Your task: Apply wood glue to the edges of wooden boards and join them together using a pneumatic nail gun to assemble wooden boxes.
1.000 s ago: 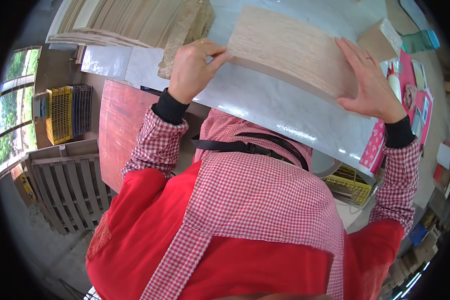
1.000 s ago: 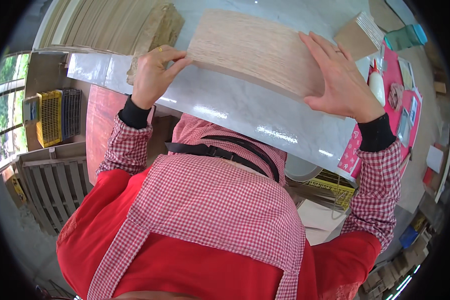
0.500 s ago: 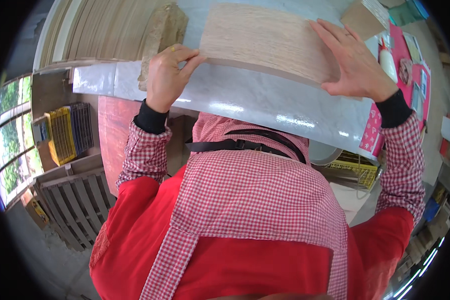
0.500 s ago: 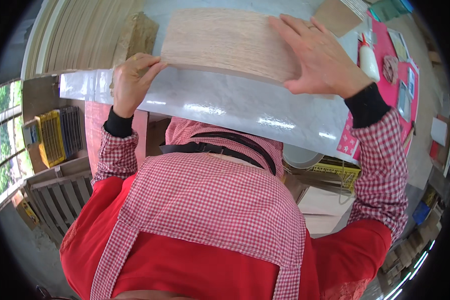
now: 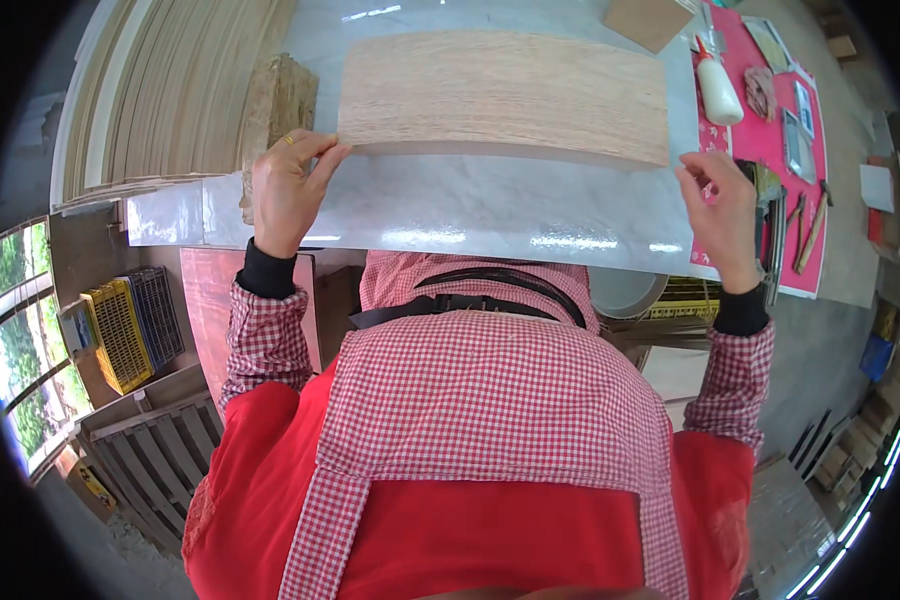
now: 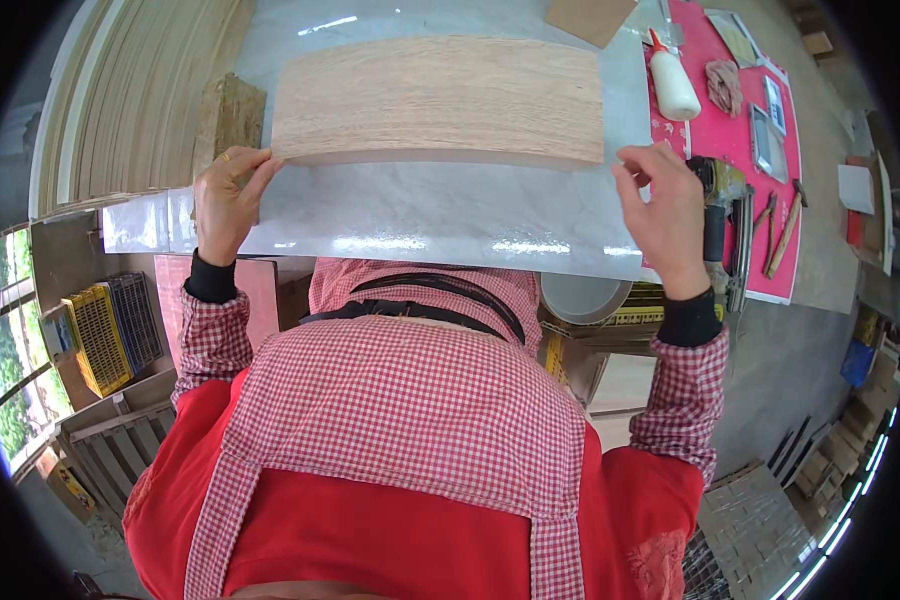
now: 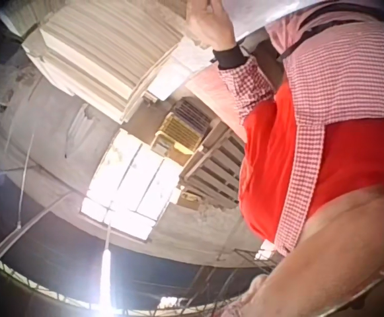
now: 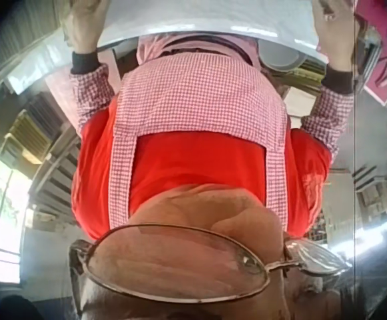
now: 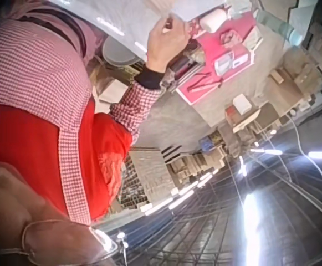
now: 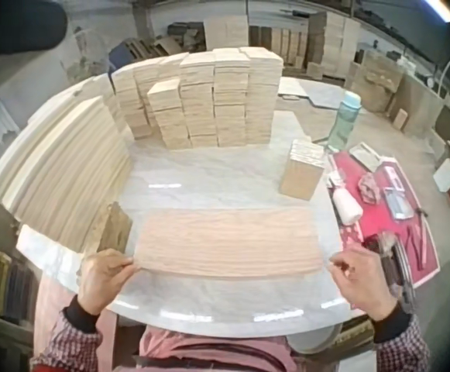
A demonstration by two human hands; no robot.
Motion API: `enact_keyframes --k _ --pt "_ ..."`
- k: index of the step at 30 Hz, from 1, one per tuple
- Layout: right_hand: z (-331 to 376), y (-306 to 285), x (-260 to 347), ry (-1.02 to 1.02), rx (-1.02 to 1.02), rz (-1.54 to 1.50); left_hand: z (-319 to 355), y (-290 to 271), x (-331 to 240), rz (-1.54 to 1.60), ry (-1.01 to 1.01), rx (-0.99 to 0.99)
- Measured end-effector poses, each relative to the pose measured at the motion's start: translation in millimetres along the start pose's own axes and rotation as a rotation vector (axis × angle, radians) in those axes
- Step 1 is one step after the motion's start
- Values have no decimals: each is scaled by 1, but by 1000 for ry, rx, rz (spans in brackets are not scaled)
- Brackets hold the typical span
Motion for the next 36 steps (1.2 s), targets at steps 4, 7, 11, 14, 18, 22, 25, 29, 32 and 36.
enact_keyframes --k 4,7,11,14,18,22,25,29,32,36 --pt "-2 13 -4 22 12 10 -8 6 -3 -18 6 0" --pt "-4 16 -3 8 -10 31 -10 6 -7 -29 -1 3" --pt "1 19 3 -2 -30 26 -2 2 -4 -14 -3 -11" --pt "-1 17 4 32 -18 -34 0 2 0 15 -38 2" --pt "-5 13 1 109 0 -142 -1 4 9 78 -89 30" --pt "-8 10 5 89 64 -40 3 4 8 91 -95 20" --pt "-9 10 16 -1 43 158 6 2 9 94 -93 1" --pt "-6 5 13 126 103 124 7 -3 5 74 -111 11" --pt "8 -7 -8 101 -29 133 3 -9 -7 9 -128 55" --pt "63 -50 -88 228 -278 565 -18 -24 -58 -289 109 82"
Point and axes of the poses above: each hand's wrist, its own z-axis away from the middle knuckle, its own y-axis out of the palm, x = y × z, the point moved 2 cm from there along -z, towards the middle knuckle, and after that the axes turned 8 degrees about -z, right-handed, at the moved point
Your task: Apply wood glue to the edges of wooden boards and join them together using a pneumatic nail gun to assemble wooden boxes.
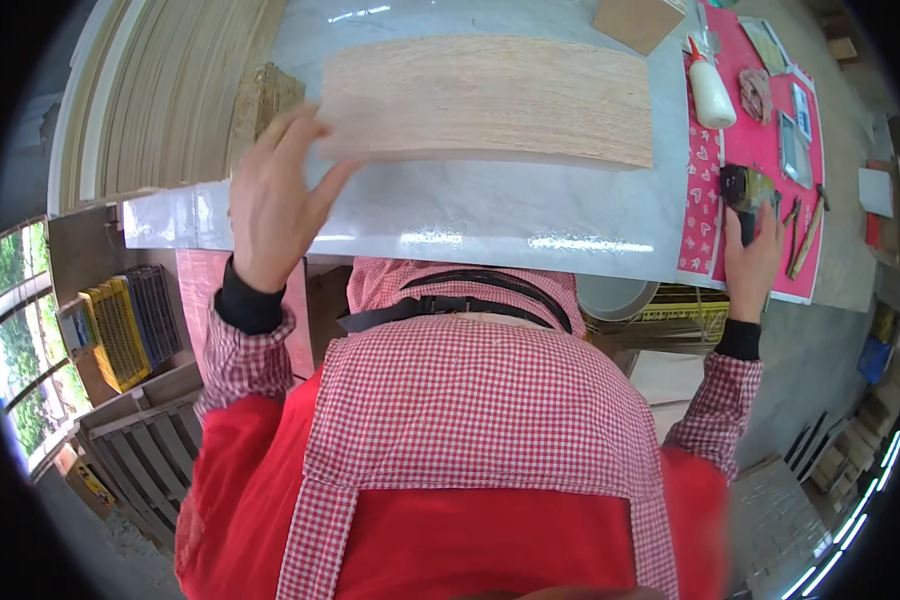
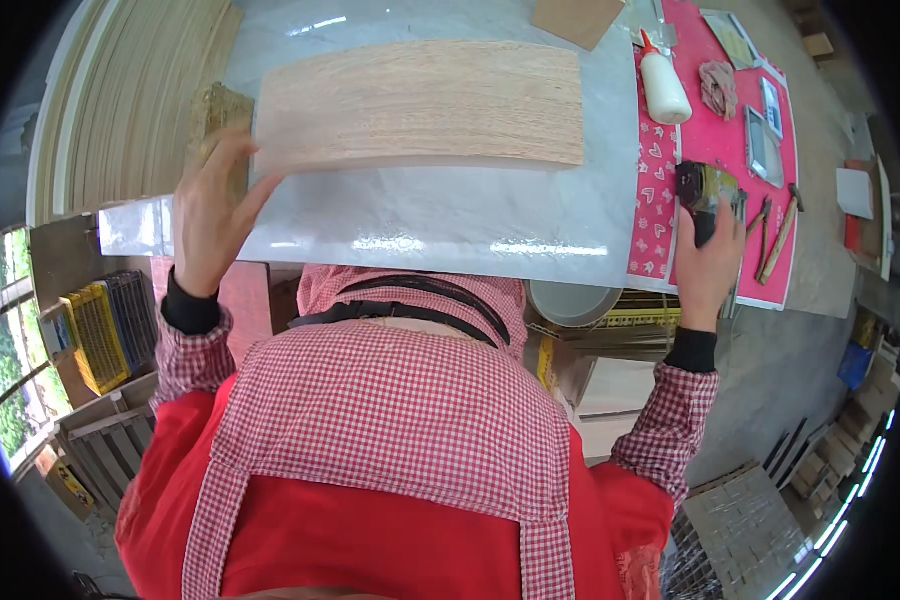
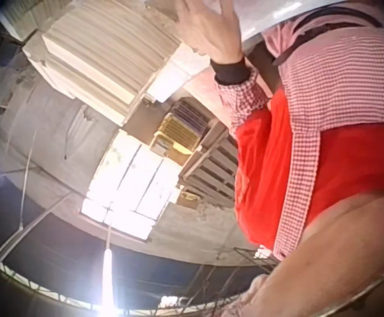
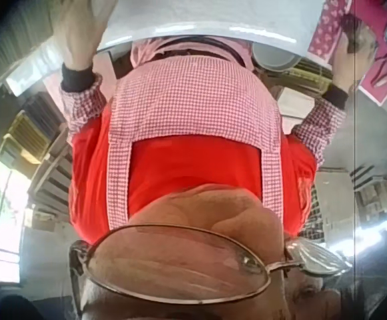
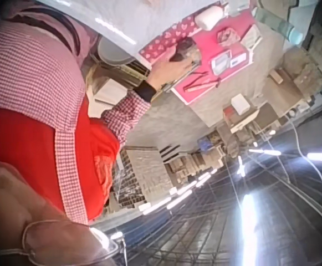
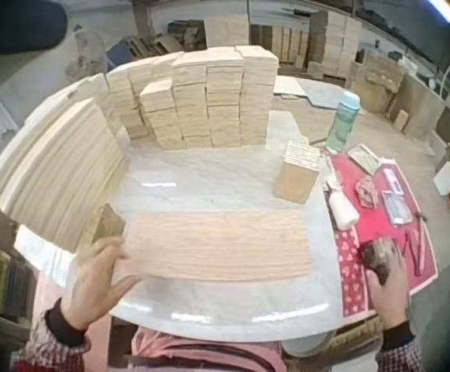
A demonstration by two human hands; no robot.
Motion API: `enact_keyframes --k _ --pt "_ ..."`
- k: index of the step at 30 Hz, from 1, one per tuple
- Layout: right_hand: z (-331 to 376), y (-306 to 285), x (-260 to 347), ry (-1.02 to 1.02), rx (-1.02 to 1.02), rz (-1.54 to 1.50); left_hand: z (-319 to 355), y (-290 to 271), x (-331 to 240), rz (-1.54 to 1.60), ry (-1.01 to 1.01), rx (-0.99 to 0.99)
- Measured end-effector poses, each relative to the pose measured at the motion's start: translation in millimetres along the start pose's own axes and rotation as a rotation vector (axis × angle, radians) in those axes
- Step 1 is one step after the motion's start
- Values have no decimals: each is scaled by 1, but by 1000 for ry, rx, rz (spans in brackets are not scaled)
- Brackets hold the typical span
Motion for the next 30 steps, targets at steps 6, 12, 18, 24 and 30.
enact_keyframes --k 6,12,18,24,30 --pt "30 25 -66 134 157 53 -76 52 -101 141 574 -146" --pt "-4 4 -64 349 309 13 -112 86 -142 53 552 195" --pt "-40 -53 -14 434 452 -377 -125 111 -145 85 524 153" --pt "-47 -76 74 381 578 -509 -137 125 -155 102 522 193" --pt "-47 -77 119 340 586 -566 -138 128 -157 100 507 181"
Point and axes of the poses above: each hand's wrist, its own z-axis away from the middle knuckle, its own y-axis out of the palm, x = y × z, the point moved 2 cm from there along -z, towards the middle knuckle, and after that the axes turned 8 degrees about -z, right-handed, at the moved point
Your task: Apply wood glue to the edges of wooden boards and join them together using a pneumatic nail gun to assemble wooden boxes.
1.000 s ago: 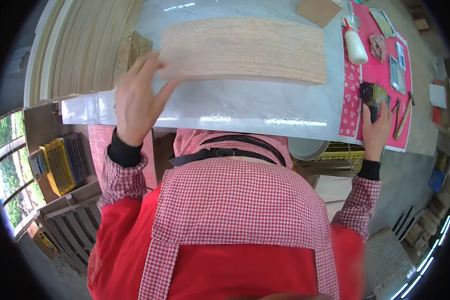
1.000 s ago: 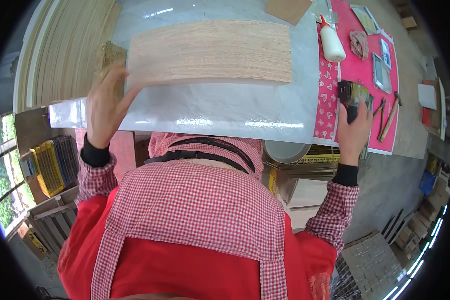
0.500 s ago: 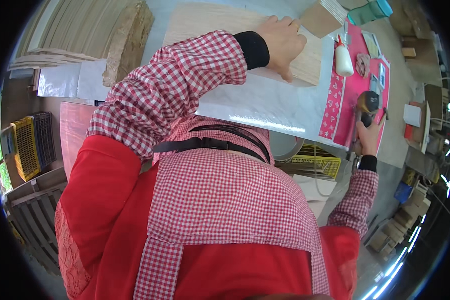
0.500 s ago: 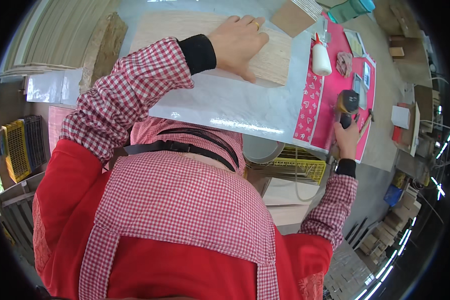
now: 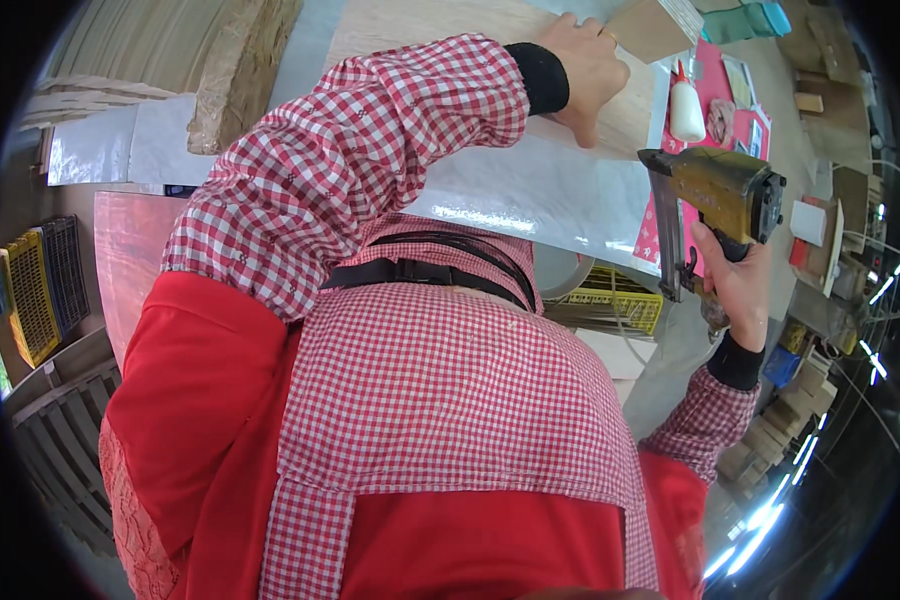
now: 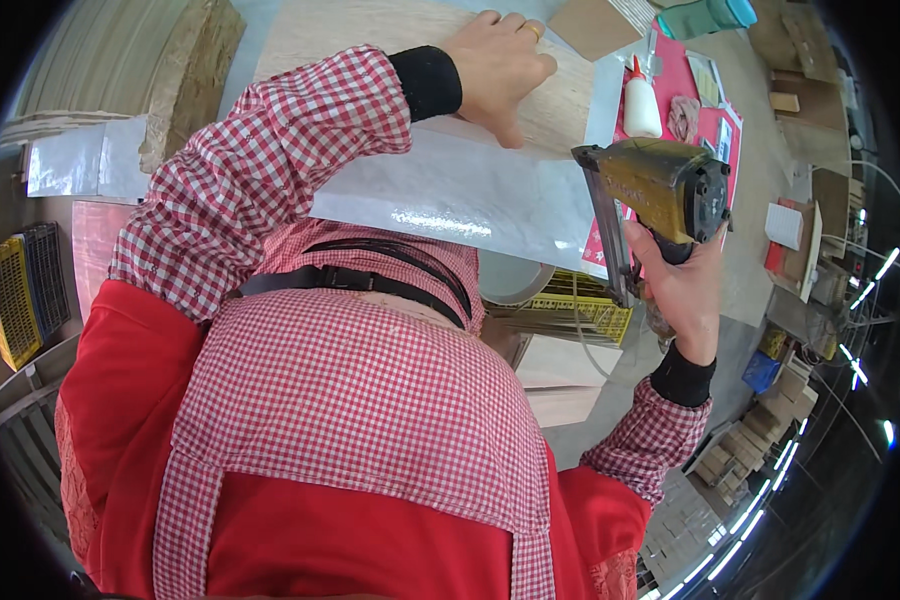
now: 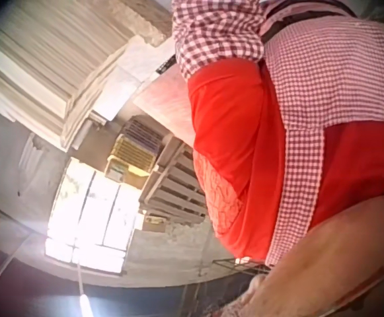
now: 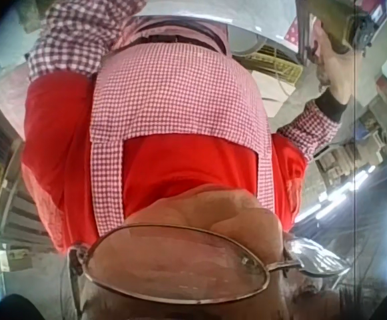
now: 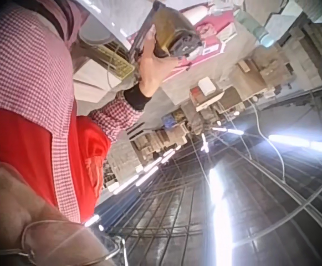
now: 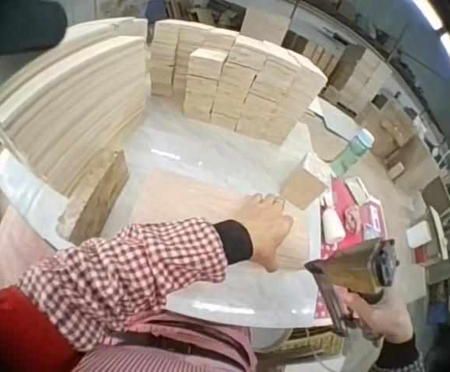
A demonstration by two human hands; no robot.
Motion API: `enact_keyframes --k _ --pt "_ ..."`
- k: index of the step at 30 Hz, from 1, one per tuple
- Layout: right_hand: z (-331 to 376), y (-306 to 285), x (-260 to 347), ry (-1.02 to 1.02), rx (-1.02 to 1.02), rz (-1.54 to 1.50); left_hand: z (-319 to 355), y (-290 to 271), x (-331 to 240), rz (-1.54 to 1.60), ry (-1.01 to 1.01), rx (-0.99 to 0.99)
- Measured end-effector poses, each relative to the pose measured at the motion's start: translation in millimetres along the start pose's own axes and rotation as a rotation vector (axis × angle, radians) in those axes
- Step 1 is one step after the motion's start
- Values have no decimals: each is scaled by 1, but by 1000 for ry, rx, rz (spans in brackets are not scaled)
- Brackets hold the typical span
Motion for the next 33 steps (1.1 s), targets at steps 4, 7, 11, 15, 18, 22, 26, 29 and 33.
enact_keyframes --k 4,7,11,15,18,22,26,29,33 --pt "0 2 1 4 13 13 1 2 0 -51 -14 -63" --pt "2 3 -2 13 15 3 0 4 -1 -56 -15 -57" --pt "3 6 -2 41 18 -34 -2 5 -2 -58 -13 -83" --pt "6 9 -4 72 20 -51 0 3 -2 -40 -29 -45" --pt "0 10 -1 36 48 -10 17 7 16 6 31 -184" --pt "5 10 -3 -92 22 44 107 -44 81 -365 203 -395" --pt "7 21 11 -39 35 -41 109 -74 84 -172 -67 227" --pt "3 33 18 -132 116 -68 107 -74 55 -80 -93 134" --pt "2 37 24 -175 144 -48 109 -72 51 -6 -104 25"
Point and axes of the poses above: each hand's wrist, its own z-axis away from the middle knuckle, its own y-axis out of the palm, x = y × z, the point moved 2 cm from there along -z, towards the middle knuckle, and after that the axes turned 8 degrees about -z, right-handed, at the moved point
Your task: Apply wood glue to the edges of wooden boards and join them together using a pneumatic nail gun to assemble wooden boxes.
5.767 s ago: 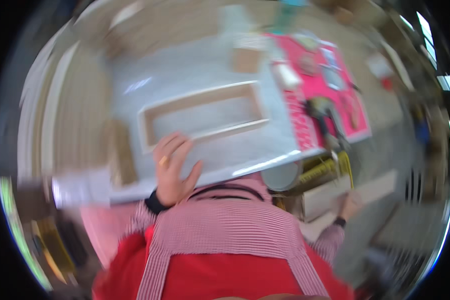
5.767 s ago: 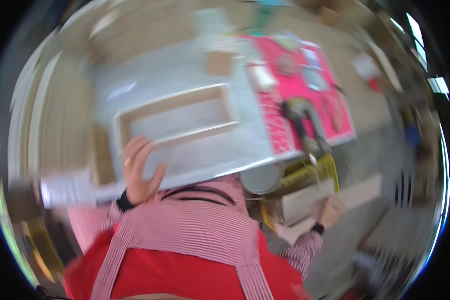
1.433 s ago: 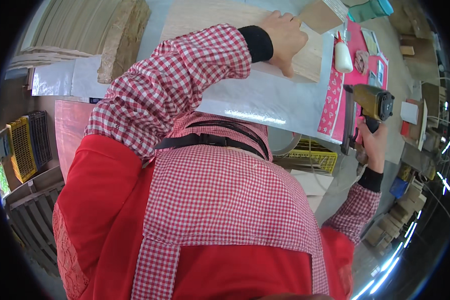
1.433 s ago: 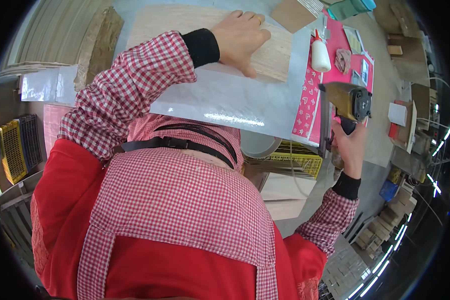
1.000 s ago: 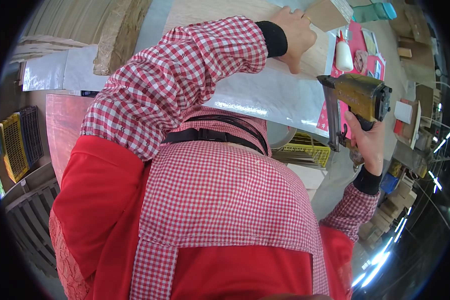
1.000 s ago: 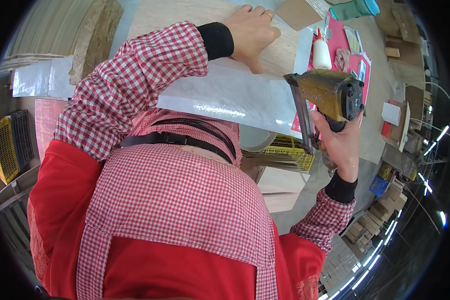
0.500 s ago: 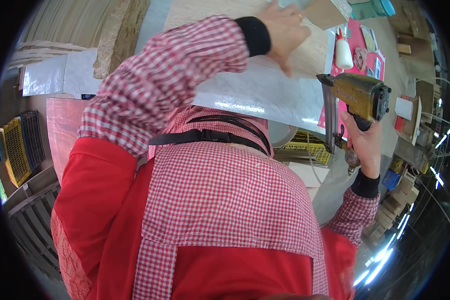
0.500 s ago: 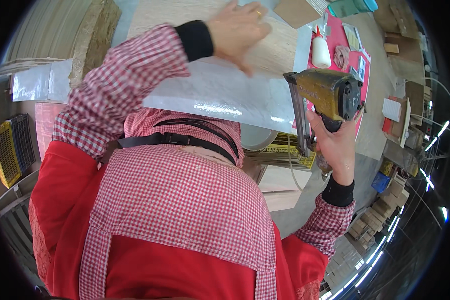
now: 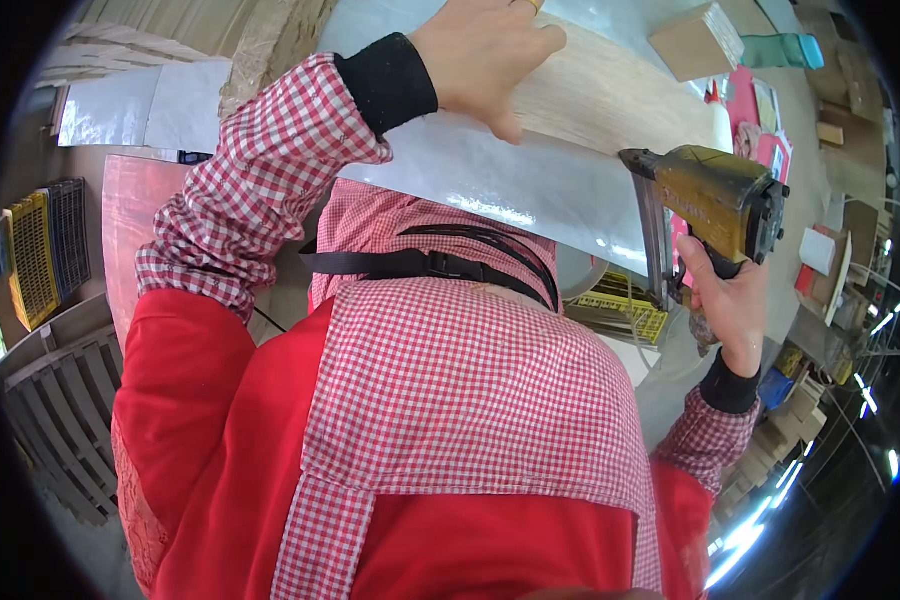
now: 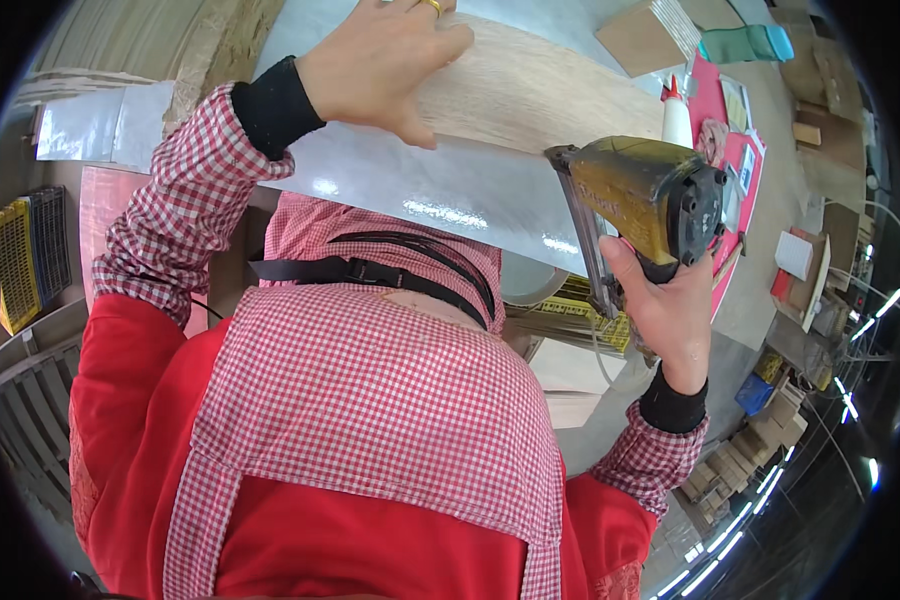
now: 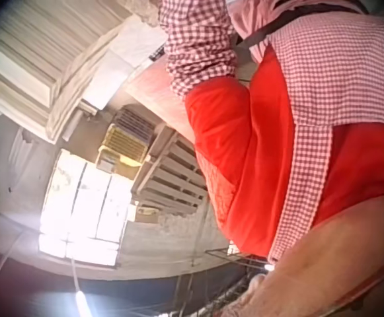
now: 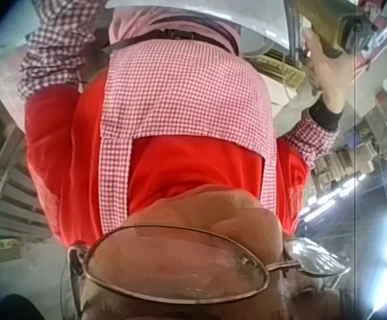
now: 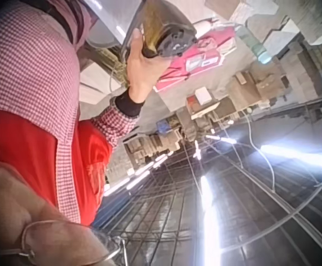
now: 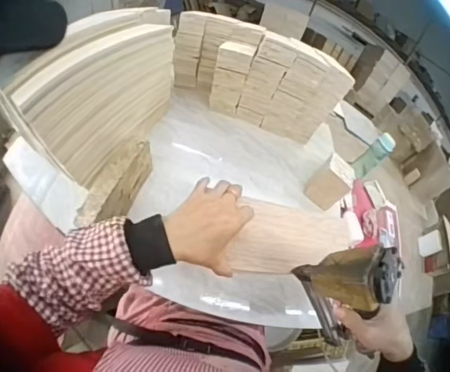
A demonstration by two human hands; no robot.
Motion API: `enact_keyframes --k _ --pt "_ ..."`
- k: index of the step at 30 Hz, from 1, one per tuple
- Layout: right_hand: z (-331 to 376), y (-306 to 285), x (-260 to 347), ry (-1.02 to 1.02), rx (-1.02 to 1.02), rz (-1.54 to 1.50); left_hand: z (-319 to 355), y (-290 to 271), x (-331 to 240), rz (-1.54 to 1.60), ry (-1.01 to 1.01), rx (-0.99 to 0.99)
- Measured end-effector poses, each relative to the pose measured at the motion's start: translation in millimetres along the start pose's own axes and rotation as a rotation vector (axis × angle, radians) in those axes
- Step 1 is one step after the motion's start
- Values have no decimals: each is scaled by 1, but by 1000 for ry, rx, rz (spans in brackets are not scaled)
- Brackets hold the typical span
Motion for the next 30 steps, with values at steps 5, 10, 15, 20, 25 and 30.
enact_keyframes --k 5,10,15,20,25,30 --pt "2 -2 1 71 6 -35 -3 5 1 42 10 -29" --pt "1 -2 3 166 -6 -18 -5 6 3 45 -1 -8" --pt "3 -1 7 166 -9 -29 -7 12 5 76 23 -68" --pt "3 -1 11 323 -23 40 -5 19 8 102 44 -159" --pt "-1 4 11 267 7 68 7 34 2 -310 32 -312" --pt "6 17 13 13 -6 97 37 27 39 -247 100 -306"
Point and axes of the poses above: each hand's wrist, its own z-axis away from the middle knuckle, its own y-axis out of the palm, x = y × z, the point moved 2 cm from there along -z, towards the middle knuckle, and after that the axes turned 8 degrees about -z, right-handed, at the moved point
